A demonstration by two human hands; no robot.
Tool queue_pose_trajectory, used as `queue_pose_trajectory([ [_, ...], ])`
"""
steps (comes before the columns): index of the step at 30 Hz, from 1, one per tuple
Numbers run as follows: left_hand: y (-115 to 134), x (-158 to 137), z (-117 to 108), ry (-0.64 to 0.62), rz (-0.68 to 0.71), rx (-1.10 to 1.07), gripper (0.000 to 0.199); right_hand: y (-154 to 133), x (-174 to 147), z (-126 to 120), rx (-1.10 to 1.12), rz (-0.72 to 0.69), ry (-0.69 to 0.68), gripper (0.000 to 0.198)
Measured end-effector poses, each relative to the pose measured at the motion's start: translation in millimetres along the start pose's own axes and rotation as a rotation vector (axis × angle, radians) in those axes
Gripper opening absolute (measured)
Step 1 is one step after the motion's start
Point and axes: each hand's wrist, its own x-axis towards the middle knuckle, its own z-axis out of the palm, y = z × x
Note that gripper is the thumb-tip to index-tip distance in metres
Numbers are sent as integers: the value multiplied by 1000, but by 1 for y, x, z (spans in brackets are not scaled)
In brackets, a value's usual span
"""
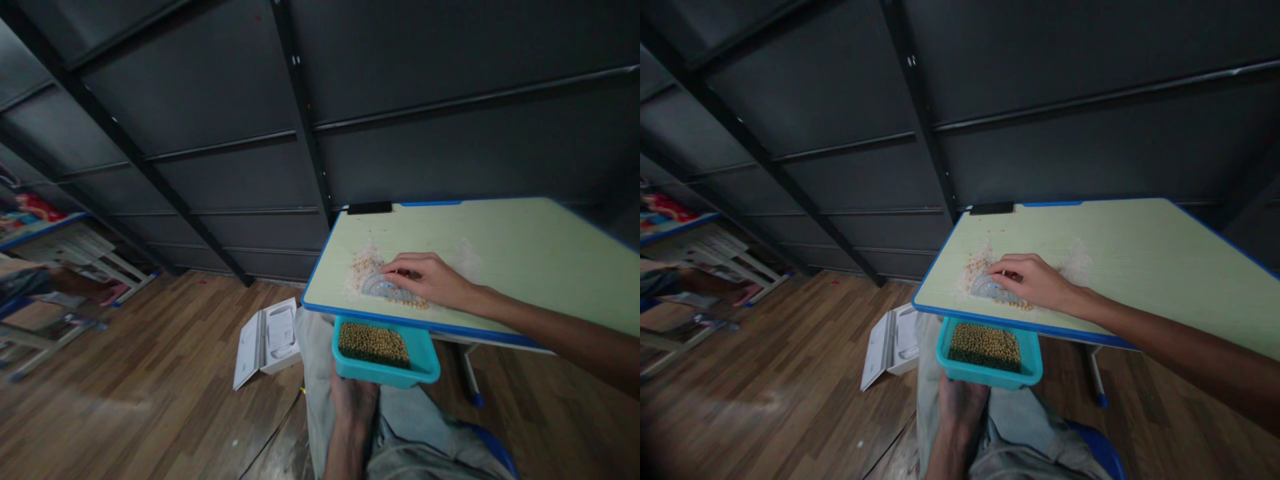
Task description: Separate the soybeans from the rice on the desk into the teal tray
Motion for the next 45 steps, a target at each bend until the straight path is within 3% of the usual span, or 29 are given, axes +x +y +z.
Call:
queue_pose_trajectory([
  [13,2,-3,6,12,-15,11,42,-5,-2,3,99,4,-59,19],
  [33,1,-1,8,-115,-27,12,45,-6,-2,6,104,-40,-65,17],
  [45,1,0,7,-92,-22,-31,43,-7,-3,8,77,-95,-67,17],
])
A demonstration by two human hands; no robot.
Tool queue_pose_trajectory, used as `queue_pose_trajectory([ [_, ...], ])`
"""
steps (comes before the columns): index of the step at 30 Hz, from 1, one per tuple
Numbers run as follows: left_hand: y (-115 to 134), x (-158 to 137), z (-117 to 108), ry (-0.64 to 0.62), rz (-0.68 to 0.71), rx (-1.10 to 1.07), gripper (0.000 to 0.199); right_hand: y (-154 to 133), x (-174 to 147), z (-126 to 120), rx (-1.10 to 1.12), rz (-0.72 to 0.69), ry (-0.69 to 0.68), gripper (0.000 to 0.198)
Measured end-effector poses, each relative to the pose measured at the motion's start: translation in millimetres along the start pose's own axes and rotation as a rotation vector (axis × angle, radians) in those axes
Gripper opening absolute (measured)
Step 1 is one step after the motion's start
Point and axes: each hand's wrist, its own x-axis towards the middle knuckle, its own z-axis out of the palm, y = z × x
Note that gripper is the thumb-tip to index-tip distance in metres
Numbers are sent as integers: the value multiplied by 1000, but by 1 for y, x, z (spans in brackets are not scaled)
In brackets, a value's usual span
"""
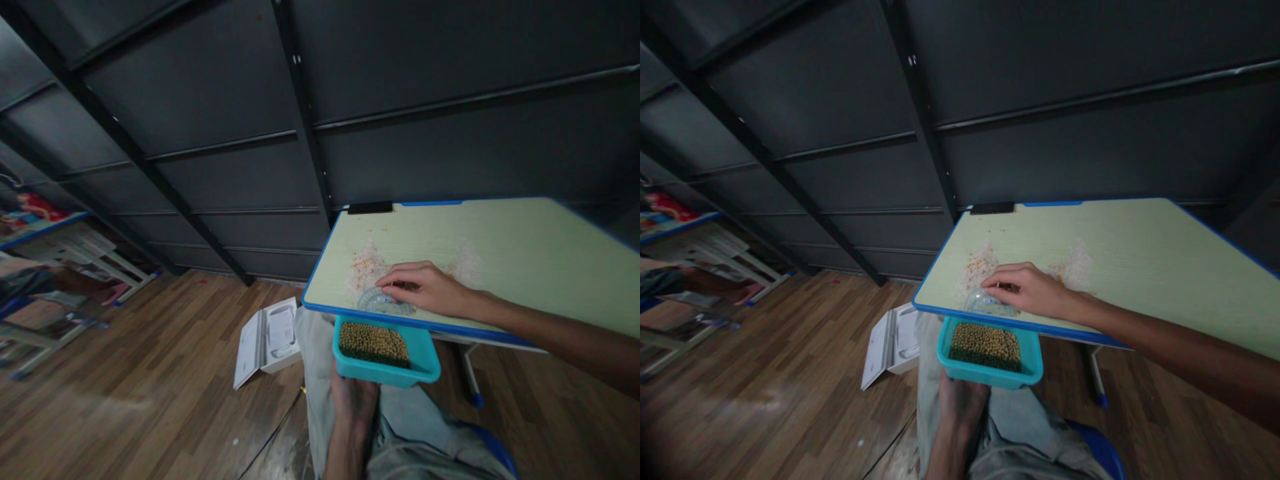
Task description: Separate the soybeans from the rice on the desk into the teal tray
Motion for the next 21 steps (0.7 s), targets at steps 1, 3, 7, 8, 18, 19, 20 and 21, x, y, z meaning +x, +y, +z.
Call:
queue_pose_trajectory([
  [1,0,0,-1,14,-3,1,42,1,0,0,-20,-10,8,18],
  [3,1,0,-2,47,-5,5,41,3,0,0,-60,-21,27,20],
  [7,1,0,-6,90,-12,5,41,8,0,-2,-123,-14,66,24],
  [8,1,0,-7,86,-14,7,41,9,0,-3,-137,-7,74,24],
  [18,0,-1,-7,87,5,16,42,7,0,-8,-162,115,207,21],
  [19,0,-1,-7,90,5,13,41,8,0,-8,-164,124,214,21],
  [20,1,-1,-6,90,4,12,41,9,0,-8,-169,130,215,21],
  [21,1,-2,-6,89,2,12,41,10,0,-8,-175,131,212,21],
])
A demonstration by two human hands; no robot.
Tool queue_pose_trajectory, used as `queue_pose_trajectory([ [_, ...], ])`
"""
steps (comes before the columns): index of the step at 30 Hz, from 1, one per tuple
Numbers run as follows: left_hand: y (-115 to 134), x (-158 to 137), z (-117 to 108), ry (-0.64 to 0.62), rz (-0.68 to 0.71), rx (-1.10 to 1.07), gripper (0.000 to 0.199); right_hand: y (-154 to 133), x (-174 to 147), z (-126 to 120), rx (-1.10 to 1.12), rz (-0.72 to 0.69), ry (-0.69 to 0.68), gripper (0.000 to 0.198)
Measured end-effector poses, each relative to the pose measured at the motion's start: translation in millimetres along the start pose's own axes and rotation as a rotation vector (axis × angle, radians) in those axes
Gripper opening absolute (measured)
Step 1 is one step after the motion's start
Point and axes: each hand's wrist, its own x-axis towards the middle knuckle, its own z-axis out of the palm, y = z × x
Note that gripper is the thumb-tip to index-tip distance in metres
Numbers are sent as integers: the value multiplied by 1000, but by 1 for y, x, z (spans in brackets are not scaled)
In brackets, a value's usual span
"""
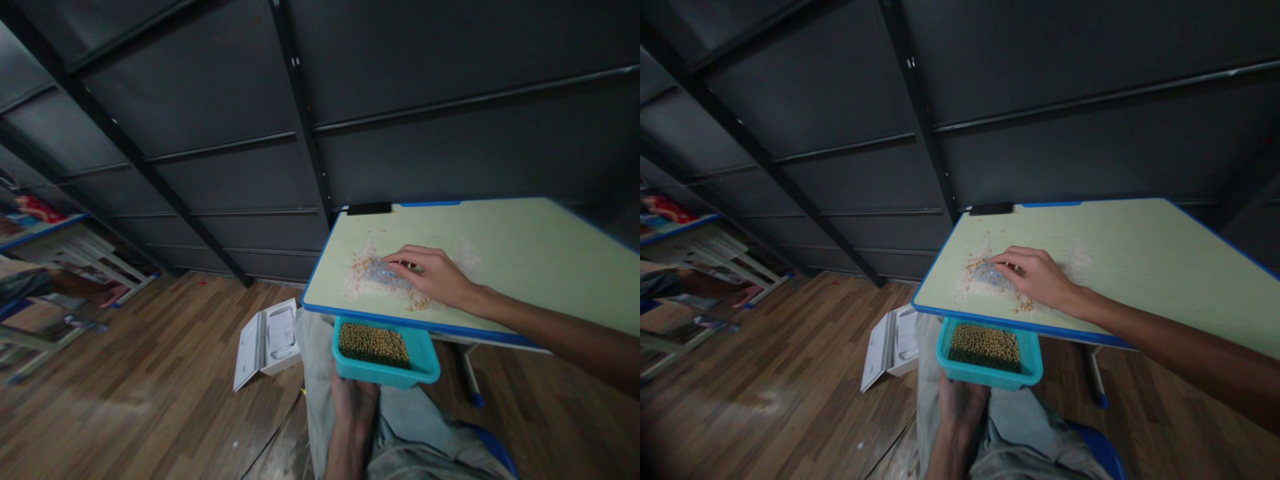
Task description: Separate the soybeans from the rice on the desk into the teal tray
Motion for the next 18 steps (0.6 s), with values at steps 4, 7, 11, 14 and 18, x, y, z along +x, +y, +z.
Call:
queue_pose_trajectory([
  [4,0,-1,1,5,2,8,41,2,0,0,-25,-45,-27,22],
  [7,0,0,1,-4,10,10,41,1,0,1,-36,-73,-34,23],
  [11,-1,-1,2,-10,20,14,42,-1,-1,1,-13,-72,-52,23],
  [14,-1,-1,3,-10,21,21,42,-3,-1,1,6,-68,-69,23],
  [18,0,-1,4,7,14,26,41,-5,0,1,30,-70,-83,23],
])
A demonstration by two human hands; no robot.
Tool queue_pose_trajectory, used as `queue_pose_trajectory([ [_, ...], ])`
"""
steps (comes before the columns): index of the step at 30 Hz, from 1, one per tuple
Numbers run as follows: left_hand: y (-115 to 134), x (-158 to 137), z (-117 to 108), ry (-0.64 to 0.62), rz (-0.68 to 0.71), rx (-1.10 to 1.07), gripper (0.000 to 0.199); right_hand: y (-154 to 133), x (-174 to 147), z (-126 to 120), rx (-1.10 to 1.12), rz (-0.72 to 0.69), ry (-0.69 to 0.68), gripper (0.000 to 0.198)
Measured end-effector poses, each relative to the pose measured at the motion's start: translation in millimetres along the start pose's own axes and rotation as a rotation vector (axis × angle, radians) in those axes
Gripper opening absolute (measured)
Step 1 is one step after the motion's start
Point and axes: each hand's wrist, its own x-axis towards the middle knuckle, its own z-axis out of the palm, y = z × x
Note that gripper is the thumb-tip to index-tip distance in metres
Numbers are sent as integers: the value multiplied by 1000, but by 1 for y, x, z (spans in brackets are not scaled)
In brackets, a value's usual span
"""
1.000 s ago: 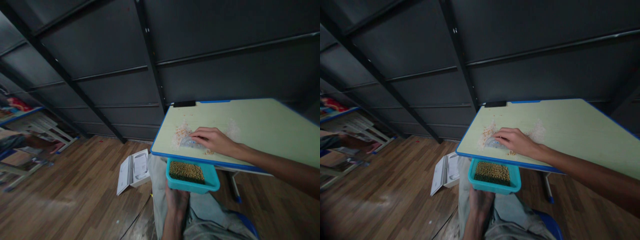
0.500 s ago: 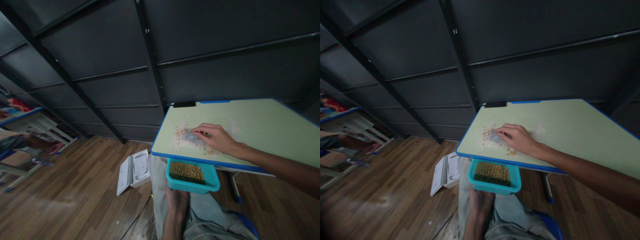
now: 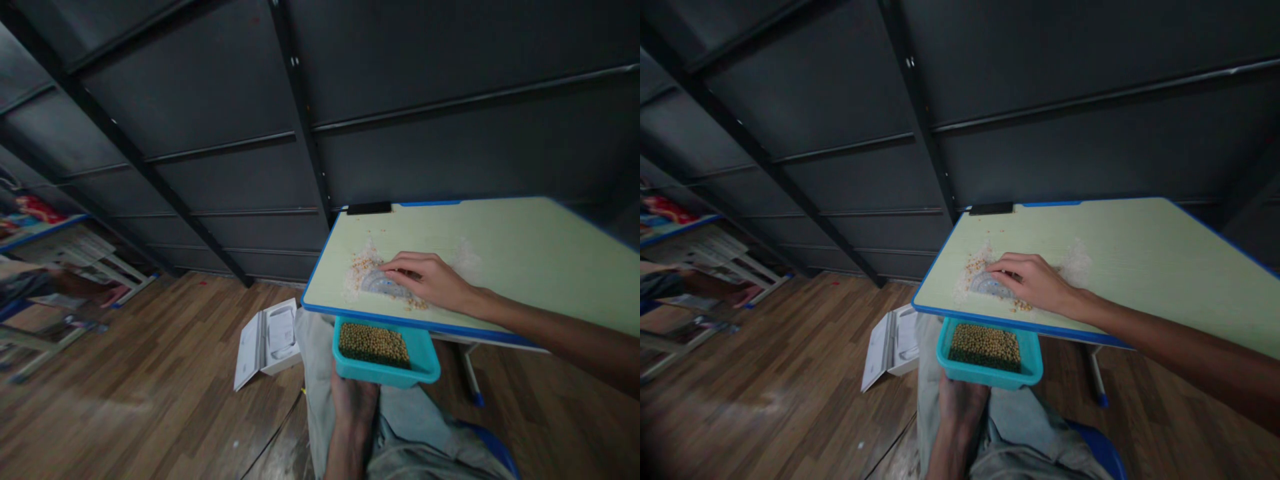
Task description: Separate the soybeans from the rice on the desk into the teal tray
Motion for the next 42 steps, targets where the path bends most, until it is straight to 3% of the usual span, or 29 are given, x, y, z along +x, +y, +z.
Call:
queue_pose_trajectory([
  [9,1,1,2,38,-10,-2,39,-1,-1,1,55,-17,-41,24],
  [25,0,1,1,-39,-15,-13,40,-7,0,0,112,-14,-101,23],
  [42,0,0,8,-28,-5,7,40,-6,-1,2,115,2,-106,19],
])
